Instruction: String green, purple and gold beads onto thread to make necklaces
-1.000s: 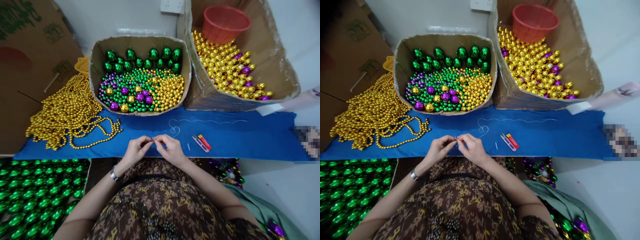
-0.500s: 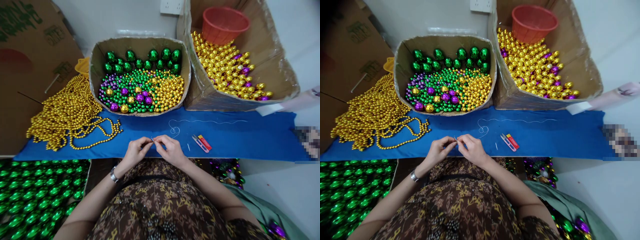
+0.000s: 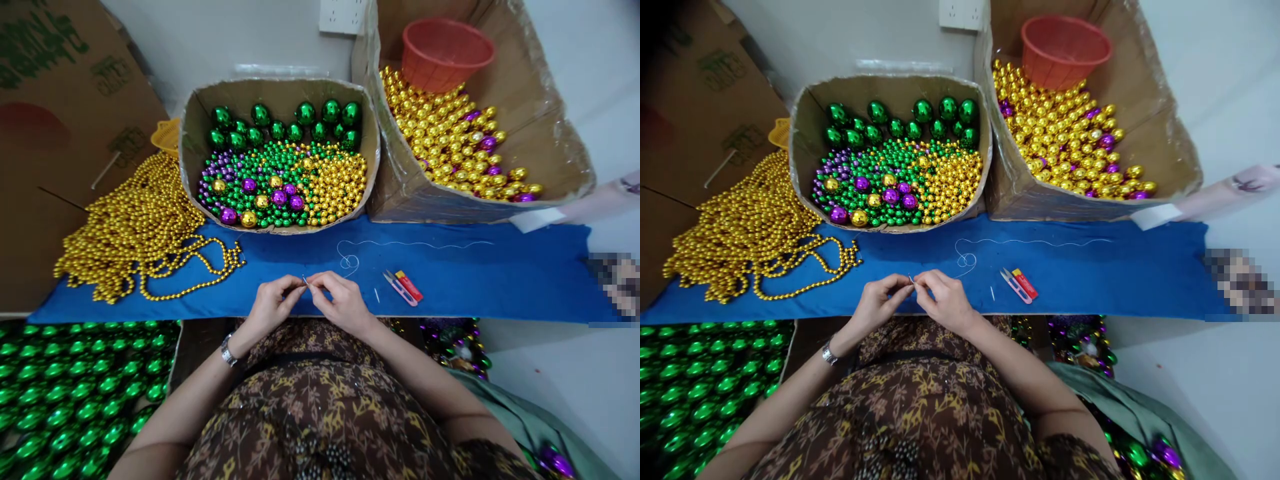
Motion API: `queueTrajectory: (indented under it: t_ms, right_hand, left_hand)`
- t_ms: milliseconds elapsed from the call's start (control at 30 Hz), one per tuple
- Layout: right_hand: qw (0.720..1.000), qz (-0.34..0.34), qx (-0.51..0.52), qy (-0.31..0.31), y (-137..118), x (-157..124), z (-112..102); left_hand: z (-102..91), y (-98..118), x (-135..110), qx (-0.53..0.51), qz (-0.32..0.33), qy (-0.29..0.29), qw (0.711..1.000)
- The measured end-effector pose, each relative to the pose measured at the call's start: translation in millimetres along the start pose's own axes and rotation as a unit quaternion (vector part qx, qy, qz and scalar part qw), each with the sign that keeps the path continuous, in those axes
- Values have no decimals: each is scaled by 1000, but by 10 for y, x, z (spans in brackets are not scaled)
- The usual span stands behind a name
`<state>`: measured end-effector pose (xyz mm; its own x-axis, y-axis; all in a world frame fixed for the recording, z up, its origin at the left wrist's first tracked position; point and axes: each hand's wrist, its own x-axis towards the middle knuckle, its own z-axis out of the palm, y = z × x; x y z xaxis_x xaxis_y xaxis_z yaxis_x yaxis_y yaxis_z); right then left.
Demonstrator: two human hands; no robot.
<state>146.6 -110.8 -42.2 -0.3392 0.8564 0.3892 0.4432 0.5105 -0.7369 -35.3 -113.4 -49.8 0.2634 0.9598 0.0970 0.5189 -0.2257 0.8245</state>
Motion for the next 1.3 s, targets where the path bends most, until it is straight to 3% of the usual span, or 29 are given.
queueTrajectory:
  t_ms: [300,567,900,1300]
  right_hand:
    - [1000,12,-4,10,24,12,26]
    - [999,28,-13,17,73,34,67]
    - [999,43,23,6,29,69,26]
    - [998,61,9,-31,227,90,92]
  left_hand:
    - [40,11,-22,77,72,21,994]
    - [52,2,-69,216,137,30,966]
    - [53,42,-60,310,193,60,929]
    - [72,-5,-21,371,160,5,915]
